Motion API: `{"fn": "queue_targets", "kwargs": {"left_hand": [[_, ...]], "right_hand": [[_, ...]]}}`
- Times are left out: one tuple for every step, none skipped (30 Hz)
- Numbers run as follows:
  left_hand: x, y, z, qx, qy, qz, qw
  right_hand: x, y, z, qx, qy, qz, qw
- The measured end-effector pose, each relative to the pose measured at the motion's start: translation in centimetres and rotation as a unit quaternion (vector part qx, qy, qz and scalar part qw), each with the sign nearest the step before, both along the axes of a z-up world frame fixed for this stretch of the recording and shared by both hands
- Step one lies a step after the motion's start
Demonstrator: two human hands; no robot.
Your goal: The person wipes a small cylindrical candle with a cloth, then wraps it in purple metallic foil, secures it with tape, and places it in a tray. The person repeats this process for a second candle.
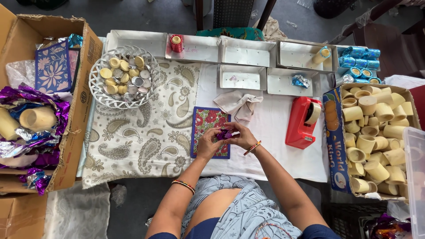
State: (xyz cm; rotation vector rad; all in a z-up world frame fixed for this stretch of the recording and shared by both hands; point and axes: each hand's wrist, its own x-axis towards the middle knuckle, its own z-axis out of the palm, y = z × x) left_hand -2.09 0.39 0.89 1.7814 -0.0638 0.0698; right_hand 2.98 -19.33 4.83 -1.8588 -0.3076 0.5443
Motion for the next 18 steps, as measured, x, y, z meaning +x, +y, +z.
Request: {"fn": "queue_targets", "kwargs": {"left_hand": [[0.0, 0.0, 0.1, 0.0, -0.001, 0.0, 1.0], [-0.1, 0.0, 0.2, 0.018, 0.004, 0.004, 1.0], [-0.2, 0.0, 0.3, 0.035, 0.009, 0.008, 0.999], [-0.2, 0.0, 0.6, 0.035, 0.009, 0.008, 0.999], [-0.2, 0.0, 1.0, 0.037, 0.004, 0.013, 0.999], [-0.2, 0.0, 1.3, 0.039, -0.001, 0.018, 0.999], [-0.2, 0.0, 1.2, 0.039, -0.001, 0.019, 0.999], [-0.2, 0.0, 1.0, 0.027, -0.008, 0.015, 0.999], [-0.1, 0.1, 0.9, 0.015, -0.016, 0.011, 1.0], [-0.1, 0.1, 0.7, 0.015, -0.016, 0.012, 1.0], [0.0, 0.1, 0.4, 0.026, -0.011, 0.01, 1.0], [0.1, 0.1, 0.1, 0.037, -0.007, 0.008, 0.999], [0.2, 0.1, 0.6, 0.037, -0.007, 0.008, 0.999], [0.2, 0.1, 1.1, 0.046, 0.027, 0.003, 0.999], [0.2, 0.2, 1.6, 0.055, 0.06, -0.003, 0.997], [0.3, 0.1, 1.0, 0.055, 0.06, -0.003, 0.997], [0.4, 0.1, 0.5, 0.05, 0.044, -0.007, 0.998], [0.5, 0.2, -0.1, 0.045, 0.029, -0.011, 0.998]], "right_hand": [[0.1, 0.0, 0.0, 0.0, -0.001, 0.0, 1.0], [0.1, 0.0, 0.0, 0.0, 0.002, 0.0, 1.0], [0.1, 0.0, 0.0, 0.0, 0.005, 0.0, 1.0], [0.1, 0.0, 0.0, -0.001, 0.005, 0.001, 1.0], [0.1, 0.0, 0.0, 0.0, 0.007, 0.001, 1.0], [0.1, -0.1, 0.0, 0.0, 0.01, 0.002, 1.0], [0.1, -0.1, -0.1, -0.001, 0.01, 0.003, 1.0], [0.2, -0.1, -0.1, 0.004, 0.013, 0.005, 1.0], [0.2, -0.2, -0.1, 0.01, 0.017, 0.007, 1.0], [0.3, -0.1, 0.1, 0.009, 0.017, 0.008, 1.0], [0.3, -0.1, 0.3, 0.017, 0.031, 0.015, 0.999], [0.4, -0.1, 0.5, 0.025, 0.045, 0.021, 0.998], [0.5, -0.2, 0.5, 0.025, 0.045, 0.021, 0.998], [0.7, -0.2, 0.4, 0.025, 0.053, 0.029, 0.998], [0.9, -0.2, 0.4, 0.025, 0.061, 0.036, 0.997], [1.0, -0.2, 0.1, 0.025, 0.061, 0.036, 0.997], [1.1, -0.3, -0.2, 0.029, 0.064, 0.037, 0.997], [1.2, -0.3, -0.5, 0.033, 0.066, 0.038, 0.997]]}}
